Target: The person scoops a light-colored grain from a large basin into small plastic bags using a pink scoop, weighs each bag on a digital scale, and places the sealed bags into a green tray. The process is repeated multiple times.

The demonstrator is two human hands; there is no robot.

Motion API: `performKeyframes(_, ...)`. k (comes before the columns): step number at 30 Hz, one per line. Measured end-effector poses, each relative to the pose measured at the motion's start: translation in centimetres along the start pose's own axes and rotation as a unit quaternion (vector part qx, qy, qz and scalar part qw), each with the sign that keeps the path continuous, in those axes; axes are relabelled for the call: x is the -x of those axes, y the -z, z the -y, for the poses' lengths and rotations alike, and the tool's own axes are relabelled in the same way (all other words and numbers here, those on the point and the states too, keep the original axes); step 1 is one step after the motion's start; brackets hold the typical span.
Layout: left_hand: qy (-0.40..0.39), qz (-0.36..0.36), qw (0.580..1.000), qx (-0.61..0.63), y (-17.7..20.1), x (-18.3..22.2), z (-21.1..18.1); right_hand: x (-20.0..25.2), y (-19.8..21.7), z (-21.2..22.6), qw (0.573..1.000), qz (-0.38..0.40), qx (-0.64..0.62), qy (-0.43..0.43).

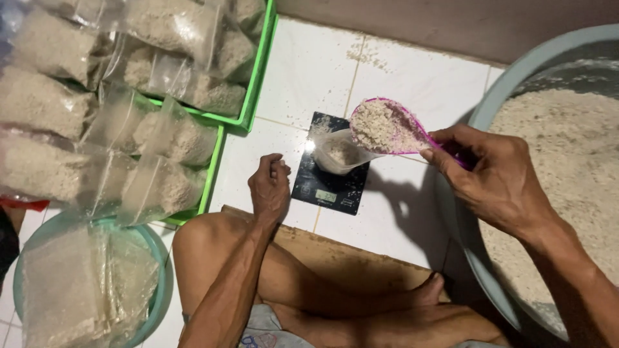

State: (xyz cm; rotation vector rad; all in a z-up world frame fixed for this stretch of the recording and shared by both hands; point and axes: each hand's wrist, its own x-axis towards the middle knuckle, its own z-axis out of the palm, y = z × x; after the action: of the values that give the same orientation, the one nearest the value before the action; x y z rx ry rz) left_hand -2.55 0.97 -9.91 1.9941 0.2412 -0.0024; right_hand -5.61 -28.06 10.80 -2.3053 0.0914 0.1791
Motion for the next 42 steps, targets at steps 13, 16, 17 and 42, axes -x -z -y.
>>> performKeyframes(13,-0.024,0.009,1.0,0.01,-0.3,-0.2,0.3,0.5,-2.5,-0.2,0.882,-0.052,0.42,0.209)
performKeyframes(16,-0.021,0.01,1.0,0.011,-0.3,-0.2,0.4,0.6,-2.8,0.1,0.883,-0.064,0.412,0.216)
performKeyframes(17,-0.023,0.008,1.0,0.011,-0.3,-0.2,0.4,0.6,-2.9,0.1,0.888,-0.063,0.404,0.21)
performKeyframes(42,-0.02,-0.031,0.999,0.01,0.0,0.0,-0.5,7.0,0.1,-4.8,0.961,-0.139,-0.136,-0.199)
